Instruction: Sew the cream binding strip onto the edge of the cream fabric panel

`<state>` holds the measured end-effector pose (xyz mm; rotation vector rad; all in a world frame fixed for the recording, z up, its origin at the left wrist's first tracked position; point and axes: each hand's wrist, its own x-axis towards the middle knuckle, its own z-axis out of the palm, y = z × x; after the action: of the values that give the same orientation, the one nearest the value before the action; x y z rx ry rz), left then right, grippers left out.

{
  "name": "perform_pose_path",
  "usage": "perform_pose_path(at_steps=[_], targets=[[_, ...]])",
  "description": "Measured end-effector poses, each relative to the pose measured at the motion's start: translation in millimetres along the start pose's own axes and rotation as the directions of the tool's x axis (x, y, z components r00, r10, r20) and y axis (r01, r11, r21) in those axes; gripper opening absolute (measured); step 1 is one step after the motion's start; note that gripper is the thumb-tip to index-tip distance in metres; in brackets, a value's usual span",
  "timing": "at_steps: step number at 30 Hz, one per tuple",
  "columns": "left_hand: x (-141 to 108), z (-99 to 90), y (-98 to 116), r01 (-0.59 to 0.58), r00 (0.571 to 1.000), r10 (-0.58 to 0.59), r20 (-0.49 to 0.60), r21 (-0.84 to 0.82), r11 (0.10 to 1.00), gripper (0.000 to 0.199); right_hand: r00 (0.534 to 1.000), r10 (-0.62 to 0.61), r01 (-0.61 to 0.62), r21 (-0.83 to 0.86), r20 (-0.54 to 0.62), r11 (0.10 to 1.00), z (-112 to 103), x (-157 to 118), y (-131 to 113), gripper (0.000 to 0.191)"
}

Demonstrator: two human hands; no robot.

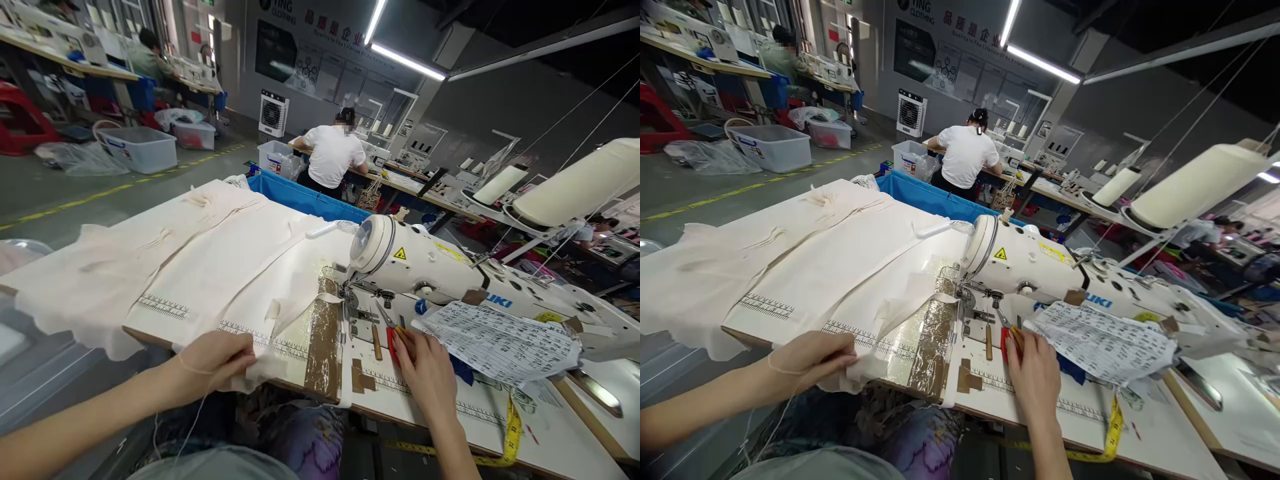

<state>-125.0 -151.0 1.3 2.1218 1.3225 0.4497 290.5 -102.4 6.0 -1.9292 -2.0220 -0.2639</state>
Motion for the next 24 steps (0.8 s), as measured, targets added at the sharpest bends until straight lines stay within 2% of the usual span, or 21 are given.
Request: perform_pose_path(at_steps=[3,7,11,13,14,16,18,21,24], targets=[[-1,-19.8,2,0.023,0.999,-0.021,0.033,-0.07,0.997,0.039,0.995,0.035,-0.035,-0.002,0.093,0.999,-5,-1,12,0.043],[-2,-43.2,9,-0.002,0.992,0.008,0.125,-0.051,0.999,0.038,0.968,0.01,-0.021,0.042,0.252,0.999,-14,2,27,0.033],[-2,-65.8,19,0.03,0.991,-0.007,0.131,-0.176,0.984,0.037,0.925,-0.036,-0.008,0.114,0.377,0.993,-32,-3,27,0.033],[-1,-75.4,23,0.073,0.989,-0.028,0.146,-0.314,0.947,0.038,0.921,-0.091,0.042,0.137,0.38,0.99,-39,-10,13,0.037],[0,-79.4,24,0.099,0.987,-0.042,0.153,-0.387,0.917,0.04,0.932,-0.128,0.092,0.119,0.338,0.989,-42,-13,3,0.037],[3,-85.7,26,0.135,0.987,-0.069,0.145,-0.516,0.846,0.042,0.945,-0.248,0.253,0.004,0.215,0.967,-44,-17,-22,0.033],[6,-90.3,28,0.138,0.99,-0.088,0.114,-0.599,0.789,0.044,0.932,-0.342,0.358,-0.167,0.116,0.919,-43,-14,-47,0.028],[8,-94.6,30,0.119,0.993,-0.086,0.083,-0.633,0.765,0.044,0.926,-0.363,0.376,-0.327,0.101,0.867,-39,-1,-78,0.027],[8,-97.3,34,0.108,0.994,-0.075,0.079,-0.639,0.762,0.043,0.939,-0.313,0.345,-0.376,0.145,0.86,-34,14,-96,0.027]])
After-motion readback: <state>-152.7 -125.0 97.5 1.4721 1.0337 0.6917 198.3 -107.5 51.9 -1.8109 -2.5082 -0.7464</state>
